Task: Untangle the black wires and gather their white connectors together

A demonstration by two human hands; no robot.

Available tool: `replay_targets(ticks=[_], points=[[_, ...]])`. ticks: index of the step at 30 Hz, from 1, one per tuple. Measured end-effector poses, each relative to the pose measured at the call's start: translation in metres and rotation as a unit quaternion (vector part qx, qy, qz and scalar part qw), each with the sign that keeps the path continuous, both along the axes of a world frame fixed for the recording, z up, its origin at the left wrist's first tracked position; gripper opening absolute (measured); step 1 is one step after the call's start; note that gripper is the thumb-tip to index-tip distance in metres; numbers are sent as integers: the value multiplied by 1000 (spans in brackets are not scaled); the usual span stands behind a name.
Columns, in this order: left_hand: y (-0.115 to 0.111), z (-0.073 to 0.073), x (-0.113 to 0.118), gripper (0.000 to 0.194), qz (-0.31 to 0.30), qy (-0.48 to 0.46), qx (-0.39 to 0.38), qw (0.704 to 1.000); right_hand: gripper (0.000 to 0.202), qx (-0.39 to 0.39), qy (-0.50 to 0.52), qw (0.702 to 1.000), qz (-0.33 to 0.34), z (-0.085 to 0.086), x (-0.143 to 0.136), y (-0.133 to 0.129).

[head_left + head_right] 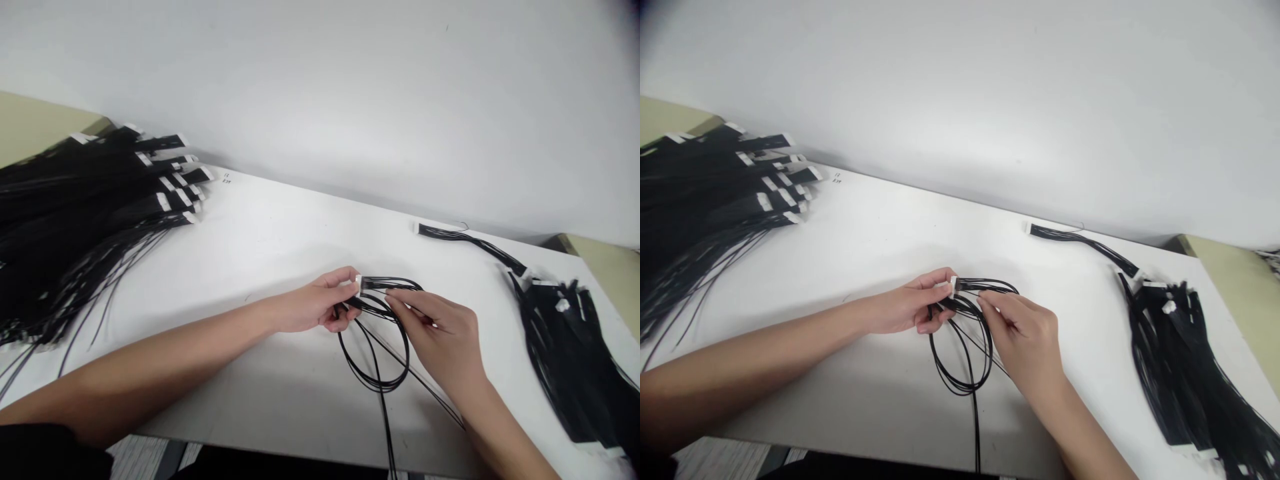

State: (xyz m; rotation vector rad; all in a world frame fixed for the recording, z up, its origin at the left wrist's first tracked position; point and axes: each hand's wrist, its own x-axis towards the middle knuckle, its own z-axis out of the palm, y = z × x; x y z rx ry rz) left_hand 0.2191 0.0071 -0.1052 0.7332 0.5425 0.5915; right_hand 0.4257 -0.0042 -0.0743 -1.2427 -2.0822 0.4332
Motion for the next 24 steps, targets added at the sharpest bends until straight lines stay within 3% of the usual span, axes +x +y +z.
replay_targets(ticks=[14,24], points=[[-1,-1,0,22,-10,21,11,1000,13,-137,70,985,-80,6,-12,-4],[-1,2,0,25,-15,46,22,999,13,-152,71,982,-85,3,-12,-7]])
